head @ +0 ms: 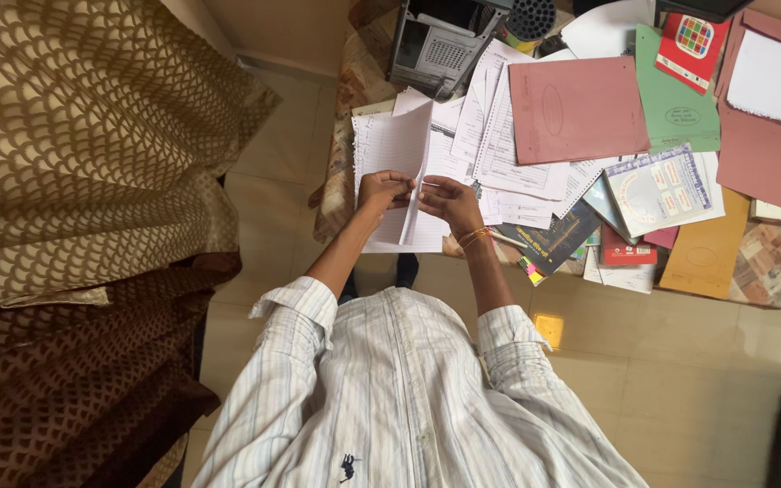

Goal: The person repeatedly picks up a stack of loose lined papers from a cluttered desk, flips through the pages, and places them back down. The action is repeated multiple times without a clear final arrangement or destination for the papers.

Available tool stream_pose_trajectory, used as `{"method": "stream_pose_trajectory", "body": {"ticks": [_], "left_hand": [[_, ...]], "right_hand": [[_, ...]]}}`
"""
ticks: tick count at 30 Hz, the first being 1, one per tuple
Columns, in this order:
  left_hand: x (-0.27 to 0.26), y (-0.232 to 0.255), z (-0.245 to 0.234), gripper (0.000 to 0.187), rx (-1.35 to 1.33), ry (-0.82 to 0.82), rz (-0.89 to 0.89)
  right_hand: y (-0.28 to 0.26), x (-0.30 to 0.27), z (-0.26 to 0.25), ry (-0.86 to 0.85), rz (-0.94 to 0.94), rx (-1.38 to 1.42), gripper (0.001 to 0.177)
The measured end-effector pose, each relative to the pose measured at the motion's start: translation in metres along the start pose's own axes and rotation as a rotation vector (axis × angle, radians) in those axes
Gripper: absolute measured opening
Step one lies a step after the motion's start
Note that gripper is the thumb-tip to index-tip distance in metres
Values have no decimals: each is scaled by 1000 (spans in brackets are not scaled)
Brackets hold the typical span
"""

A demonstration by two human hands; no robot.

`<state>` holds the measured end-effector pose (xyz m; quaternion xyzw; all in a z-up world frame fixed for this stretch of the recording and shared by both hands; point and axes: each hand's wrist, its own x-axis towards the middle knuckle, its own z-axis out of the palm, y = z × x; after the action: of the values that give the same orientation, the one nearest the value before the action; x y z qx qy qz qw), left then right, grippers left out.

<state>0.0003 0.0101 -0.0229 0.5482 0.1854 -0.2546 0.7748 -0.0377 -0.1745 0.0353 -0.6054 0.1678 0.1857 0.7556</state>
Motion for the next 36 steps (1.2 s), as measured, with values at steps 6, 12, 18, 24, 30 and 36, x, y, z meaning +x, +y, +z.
{"method": "stream_pose_trajectory", "body": {"ticks": [6,12,18,24,30,36], "left_hand": [[2,-3,-1,24,53,-34,41],[-4,2,-4,17,90,32,161],[-14,13,3,16,-6,8,153],[-12,14,0,22,59,-42,343],[-8,24,-46,55,208,295,526],[-37,49,-52,95,106,-23,331]], "right_hand": [[19,10,-3,89,-30,-171,46],[34,17,-10,393,-324,-573,56],[31,9,18,204,-473,-711,94],[39,25,38,344,-316,-844,46],[26,16,9,352,-384,-611,31],[-1,-9,-4,180,-255,-128,26]]}}
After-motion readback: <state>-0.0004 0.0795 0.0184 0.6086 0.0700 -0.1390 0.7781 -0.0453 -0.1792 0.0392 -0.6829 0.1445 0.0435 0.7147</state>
